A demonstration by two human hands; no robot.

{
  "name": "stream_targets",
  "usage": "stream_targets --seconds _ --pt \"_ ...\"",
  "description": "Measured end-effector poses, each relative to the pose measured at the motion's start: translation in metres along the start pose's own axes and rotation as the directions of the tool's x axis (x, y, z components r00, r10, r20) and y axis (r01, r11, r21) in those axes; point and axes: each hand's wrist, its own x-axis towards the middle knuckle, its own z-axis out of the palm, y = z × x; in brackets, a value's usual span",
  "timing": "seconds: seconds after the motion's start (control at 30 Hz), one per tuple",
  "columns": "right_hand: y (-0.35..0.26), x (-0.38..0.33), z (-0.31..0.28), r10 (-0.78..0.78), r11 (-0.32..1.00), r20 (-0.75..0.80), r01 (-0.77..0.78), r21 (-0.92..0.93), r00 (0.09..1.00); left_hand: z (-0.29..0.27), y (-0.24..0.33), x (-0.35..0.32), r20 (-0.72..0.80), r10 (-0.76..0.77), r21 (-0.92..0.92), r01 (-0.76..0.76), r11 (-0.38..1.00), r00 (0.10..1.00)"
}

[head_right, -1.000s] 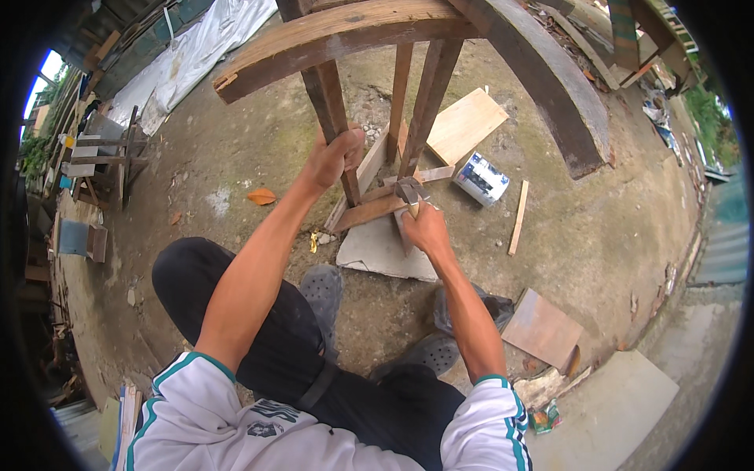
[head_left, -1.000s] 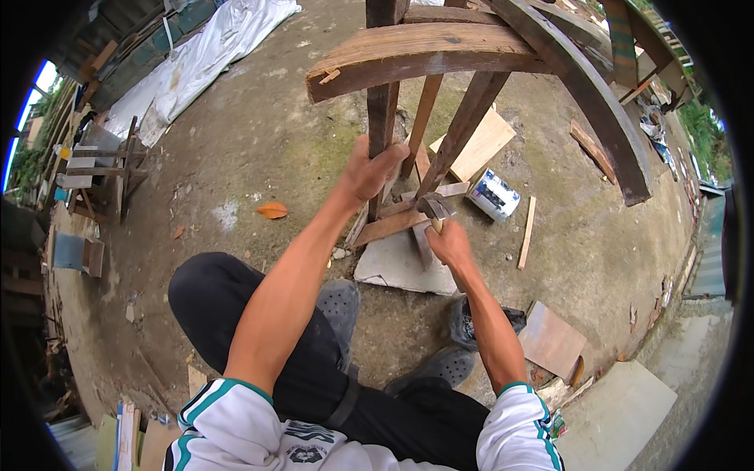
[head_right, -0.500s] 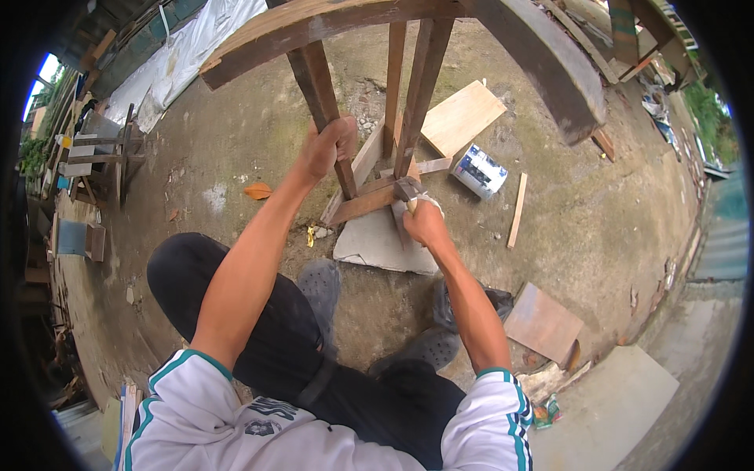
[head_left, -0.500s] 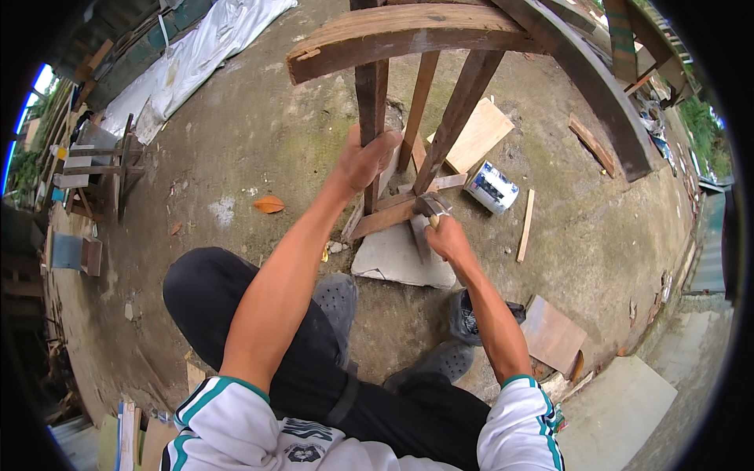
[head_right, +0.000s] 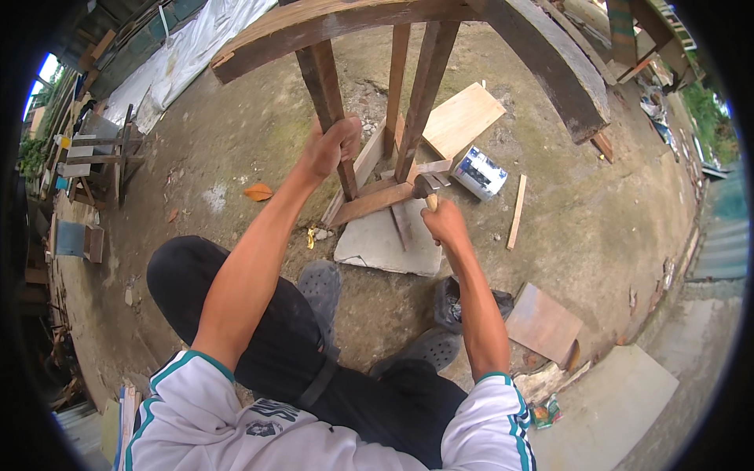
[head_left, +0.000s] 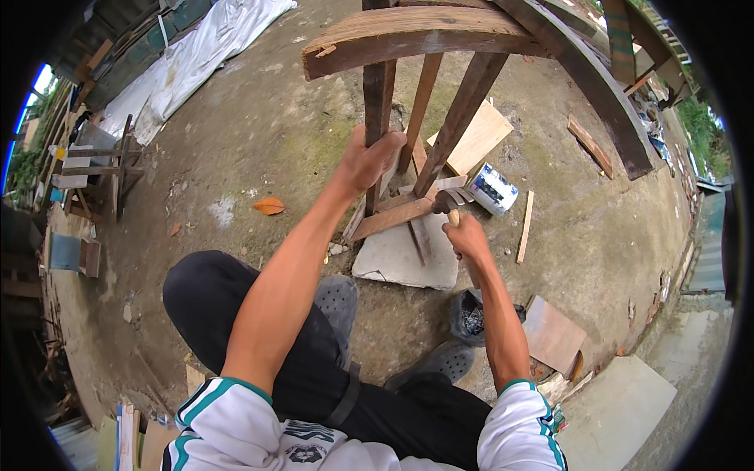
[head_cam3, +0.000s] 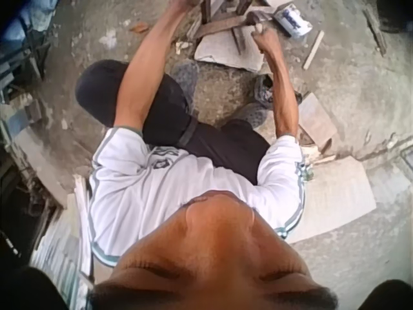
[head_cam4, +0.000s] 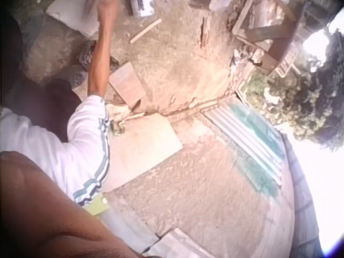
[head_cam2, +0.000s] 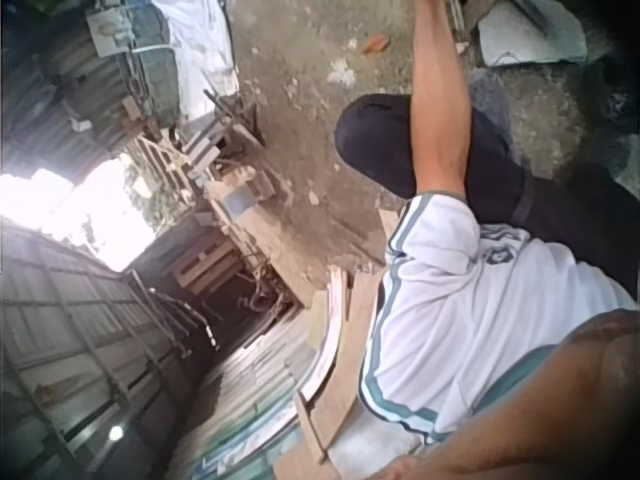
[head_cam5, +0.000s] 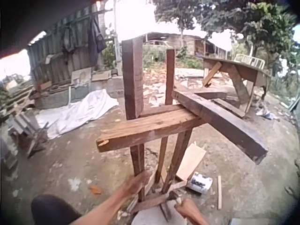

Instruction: The person assembles a small wooden stool by hammering nails into wooden planks and attaching them to a frame. They position the planks, drive nails with a hammer, and lift the assembled structure to inspect it.

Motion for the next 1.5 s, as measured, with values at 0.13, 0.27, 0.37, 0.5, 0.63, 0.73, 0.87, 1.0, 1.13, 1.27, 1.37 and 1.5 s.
stream_targets --seconds 0.13,0.27,0.37,0.5,0.63,0.73,0.87,1.0,1.13,1.27,1.37,1.5 --pt "0.027 -0.001 0.005 0.06 0.983 -0.138 -0.034 0.181 0.989 0.0 -0.001 0.003 -0.019 -0.02 -0.027 0.019 0.999 1.0" --pt "0.046 0.002 0.009 0.107 0.982 -0.137 -0.083 0.168 0.985 0.0 0.002 0.006 -0.052 -0.034 0.007 0.034 0.999 0.998" --pt "0.078 0.012 0.007 0.053 0.993 -0.257 -0.079 -0.091 0.965 0.006 0.0 0.011 -0.022 -0.006 -0.027 0.006 1.0 1.0" --pt "0.098 0.002 -0.015 0.069 0.915 -0.266 -0.167 -0.366 0.962 0.003 -0.001 0.009 -0.03 -0.032 0.053 0.034 0.998 0.999" --pt "0.133 -0.008 -0.043 0.113 0.755 -0.105 -0.154 -0.638 0.988 0.003 -0.005 0.009 -0.061 -0.006 0.087 0.012 0.996 0.998" --pt "0.172 -0.019 -0.047 0.102 0.692 -0.083 -0.131 -0.71 0.991 0.003 -0.011 0.009 -0.092 0.059 0.14 -0.046 0.989 0.994" --pt "0.206 -0.028 -0.045 0.161 0.698 0.013 -0.104 -0.709 0.987 0.007 -0.024 0.0 -0.175 0.102 0.118 -0.082 0.99 0.979" --pt "0.206 -0.039 -0.061 -0.064 0.56 0.004 0.039 -0.828 0.998 0.013 -0.038 -0.005 -0.206 0.066 0.087 -0.049 0.995 0.976" --pt "0.167 -0.052 -0.071 -0.032 0.691 0.019 0.036 -0.722 0.999 0.003 -0.045 -0.007 -0.228 0.08 0.116 -0.054 0.992 0.97" --pt "0.141 -0.084 -0.057 0.235 0.836 0.468 0.069 -0.545 0.852 0.004 -0.052 -0.012 -0.276 0.097 0.169 -0.051 0.984 0.956" --pt "0.191 -0.103 -0.02 0.14 0.828 0.491 0.17 -0.534 0.86 0.012 -0.057 -0.01 -0.304 0.095 0.179 -0.041 0.983 0.948" --pt "0.216 -0.108 0.016 -0.051 0.803 0.216 0.168 -0.571 0.975 0.011 -0.058 -0.012 -0.328 0.095 0.205 -0.027 0.978 0.94"
